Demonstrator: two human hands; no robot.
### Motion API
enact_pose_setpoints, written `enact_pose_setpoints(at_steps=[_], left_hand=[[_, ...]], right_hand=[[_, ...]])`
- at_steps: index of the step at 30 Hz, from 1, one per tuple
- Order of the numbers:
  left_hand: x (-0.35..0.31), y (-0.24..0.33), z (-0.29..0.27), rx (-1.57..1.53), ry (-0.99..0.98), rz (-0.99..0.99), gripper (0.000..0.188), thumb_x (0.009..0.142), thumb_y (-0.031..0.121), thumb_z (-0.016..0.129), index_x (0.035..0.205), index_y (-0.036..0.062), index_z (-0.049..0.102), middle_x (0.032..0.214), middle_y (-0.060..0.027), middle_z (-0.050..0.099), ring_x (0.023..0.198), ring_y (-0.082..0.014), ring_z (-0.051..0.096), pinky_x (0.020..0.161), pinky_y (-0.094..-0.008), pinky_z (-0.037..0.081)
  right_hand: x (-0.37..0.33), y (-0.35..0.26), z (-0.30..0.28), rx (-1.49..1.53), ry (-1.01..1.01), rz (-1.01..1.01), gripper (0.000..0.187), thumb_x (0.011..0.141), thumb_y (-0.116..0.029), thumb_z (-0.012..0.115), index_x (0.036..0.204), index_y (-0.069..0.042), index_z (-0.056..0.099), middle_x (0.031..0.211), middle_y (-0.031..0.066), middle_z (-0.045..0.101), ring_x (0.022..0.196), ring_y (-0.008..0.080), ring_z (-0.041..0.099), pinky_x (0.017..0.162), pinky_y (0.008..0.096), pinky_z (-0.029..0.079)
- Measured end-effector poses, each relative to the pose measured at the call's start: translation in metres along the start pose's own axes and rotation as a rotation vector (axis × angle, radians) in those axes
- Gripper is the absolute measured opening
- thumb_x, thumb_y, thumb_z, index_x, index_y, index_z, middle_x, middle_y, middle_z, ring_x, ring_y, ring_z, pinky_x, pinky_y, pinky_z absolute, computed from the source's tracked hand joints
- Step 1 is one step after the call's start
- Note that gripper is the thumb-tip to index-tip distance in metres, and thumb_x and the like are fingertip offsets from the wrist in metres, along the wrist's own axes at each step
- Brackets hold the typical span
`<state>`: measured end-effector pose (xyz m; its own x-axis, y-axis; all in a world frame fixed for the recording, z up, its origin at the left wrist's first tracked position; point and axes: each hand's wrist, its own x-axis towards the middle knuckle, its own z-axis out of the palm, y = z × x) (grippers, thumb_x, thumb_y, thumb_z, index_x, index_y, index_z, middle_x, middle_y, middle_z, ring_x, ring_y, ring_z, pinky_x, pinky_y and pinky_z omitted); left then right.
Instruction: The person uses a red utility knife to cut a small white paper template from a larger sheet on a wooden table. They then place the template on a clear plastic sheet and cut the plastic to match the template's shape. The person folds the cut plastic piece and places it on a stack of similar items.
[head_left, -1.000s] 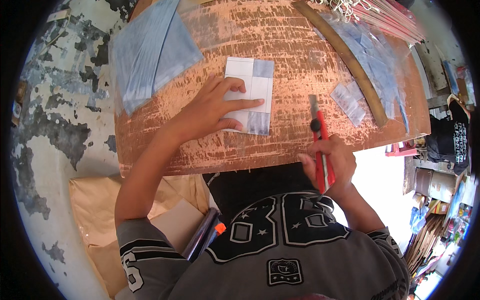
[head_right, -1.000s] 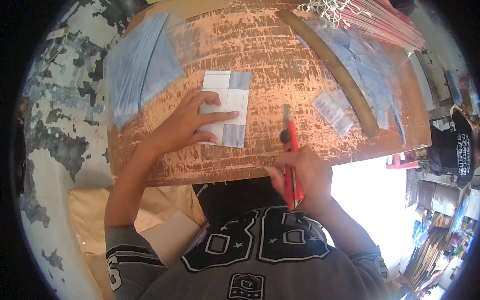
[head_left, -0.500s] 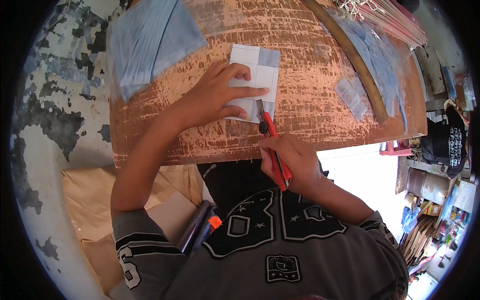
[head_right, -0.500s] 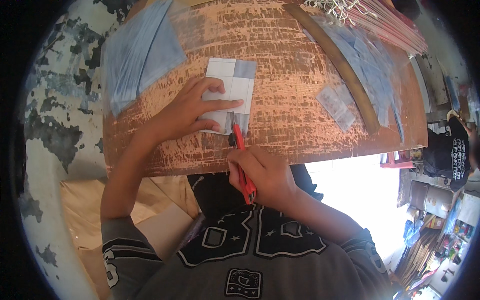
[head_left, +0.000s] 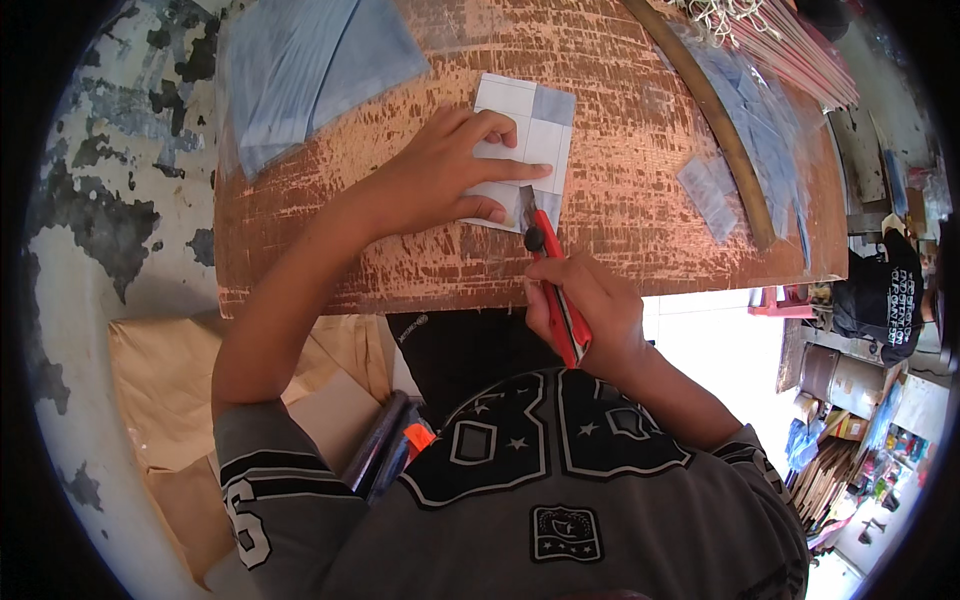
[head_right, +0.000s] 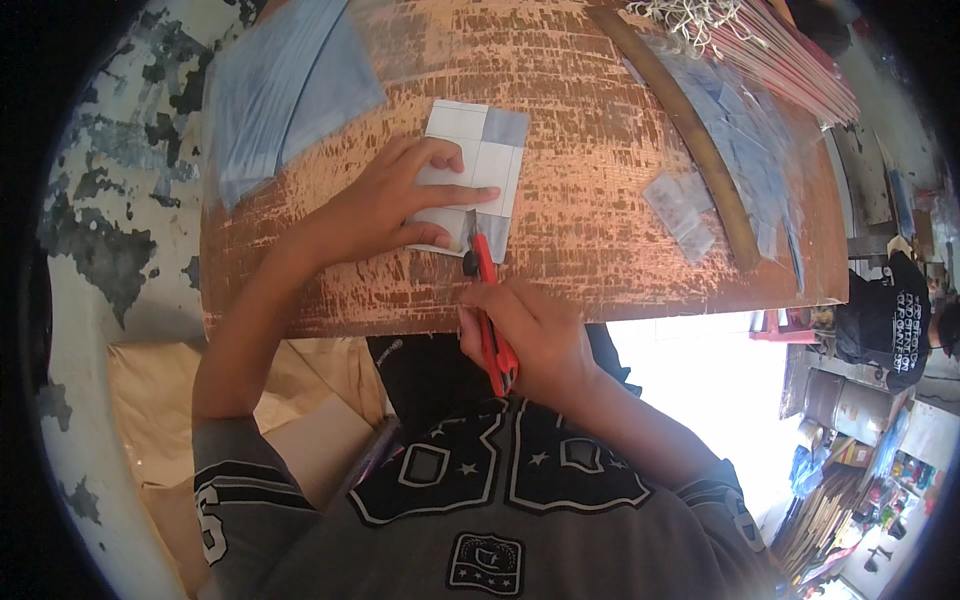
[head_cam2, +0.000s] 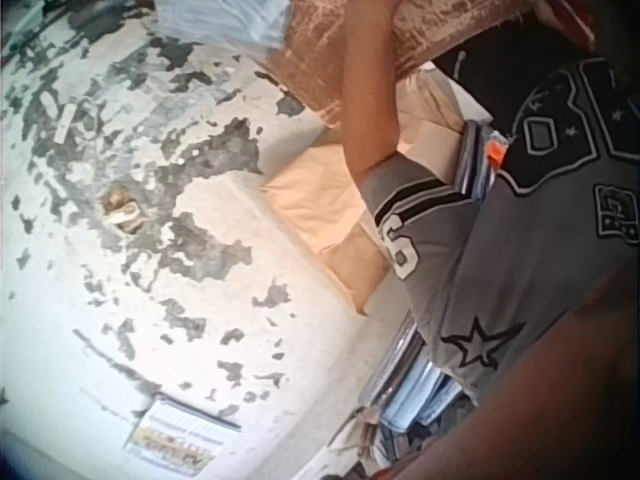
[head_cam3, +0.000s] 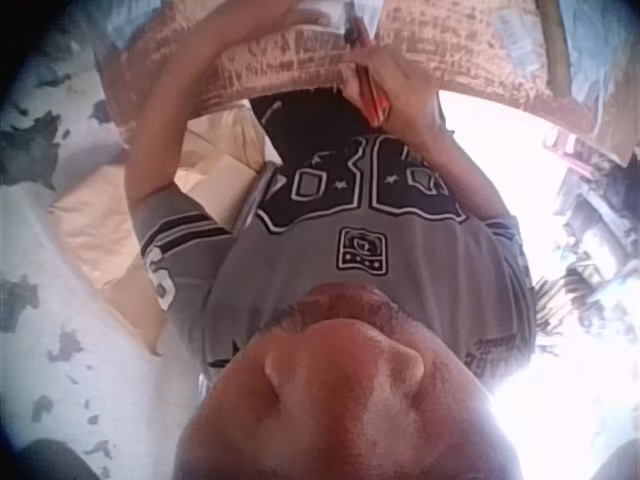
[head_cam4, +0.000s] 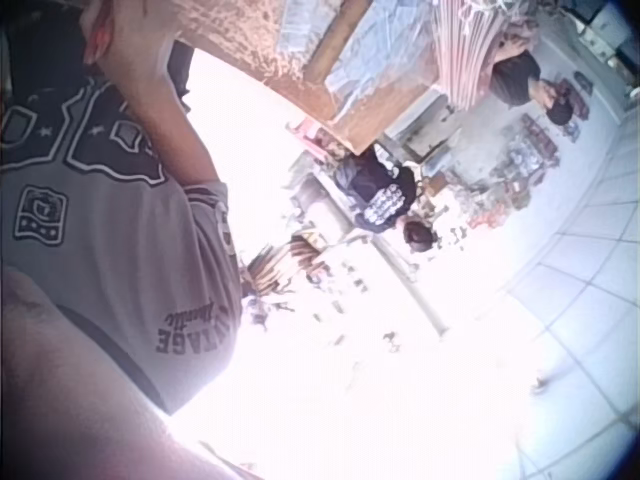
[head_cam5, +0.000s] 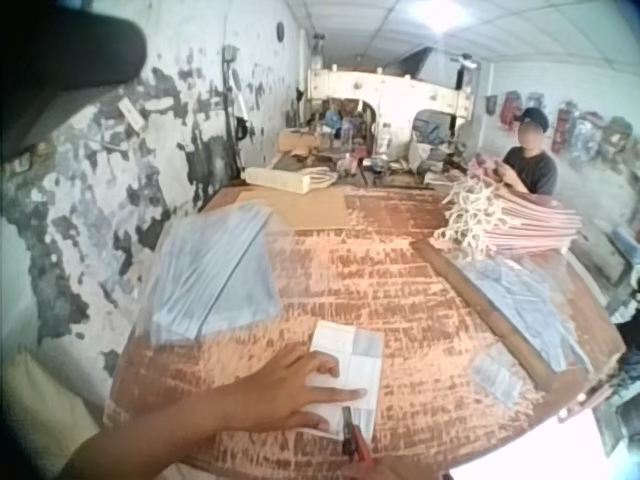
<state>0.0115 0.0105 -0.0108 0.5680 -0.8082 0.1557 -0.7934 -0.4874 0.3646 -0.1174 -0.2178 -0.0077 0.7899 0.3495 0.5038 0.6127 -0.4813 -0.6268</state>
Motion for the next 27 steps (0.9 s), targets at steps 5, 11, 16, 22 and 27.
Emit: enact_pose_setpoints(at_steps=[5,11,16,22,27], left_hand=[[-0.002,-0.001,0.002,-0.016,-0.002,-0.017,0.060,0.083,0.046,0.070,0.140,0.0307,0.065,0.126,-0.0057,0.046,0.123,-0.0283,0.043,0.112,-0.0429,0.037],[-0.003,-0.001,0.004,-0.003,0.014,-0.012,0.062,0.080,0.044,0.073,0.140,0.0320,0.064,0.127,-0.0055,0.046,0.124,-0.0275,0.042,0.113,-0.0424,0.037],[-0.005,-0.003,0.006,0.008,0.026,0.014,0.056,0.085,0.043,0.071,0.140,0.0323,0.064,0.128,-0.0064,0.046,0.122,-0.0285,0.041,0.112,-0.0428,0.036],[-0.006,-0.004,0.007,0.007,0.049,0.027,0.052,0.088,0.040,0.070,0.140,0.0326,0.065,0.129,-0.0075,0.046,0.119,-0.0296,0.040,0.110,-0.0426,0.035],[-0.006,-0.003,0.005,-0.010,0.035,0.021,0.052,0.088,0.040,0.070,0.140,0.0334,0.065,0.129,-0.0075,0.047,0.118,-0.0296,0.040,0.110,-0.0423,0.033]], right_hand=[[0.003,-0.004,0.001,0.013,0.004,-0.004,0.026,0.079,0.003,0.076,0.101,-0.003,0.064,0.082,0.0116,0.068,0.067,0.0257,0.069,0.059,0.0325,0.053],[0.005,-0.007,0.002,0.004,-0.011,0.012,0.026,0.079,-0.001,0.077,0.102,-0.005,0.064,0.081,0.0116,0.066,0.067,0.0276,0.068,0.059,0.0369,0.054],[0.011,-0.013,0.000,0.033,-0.029,0.062,0.025,0.081,-0.002,0.076,0.102,-0.005,0.064,0.084,0.0120,0.067,0.069,0.0281,0.069,0.060,0.0367,0.055],[0.013,-0.017,0.000,0.025,-0.048,0.098,0.026,0.080,-0.002,0.076,0.102,-0.005,0.064,0.084,0.0119,0.067,0.070,0.0283,0.070,0.062,0.0366,0.055],[0.012,-0.016,-0.003,-0.002,-0.054,0.092,0.026,0.080,-0.001,0.076,0.102,-0.005,0.064,0.085,0.0114,0.067,0.071,0.0282,0.070,0.062,0.0355,0.055]])
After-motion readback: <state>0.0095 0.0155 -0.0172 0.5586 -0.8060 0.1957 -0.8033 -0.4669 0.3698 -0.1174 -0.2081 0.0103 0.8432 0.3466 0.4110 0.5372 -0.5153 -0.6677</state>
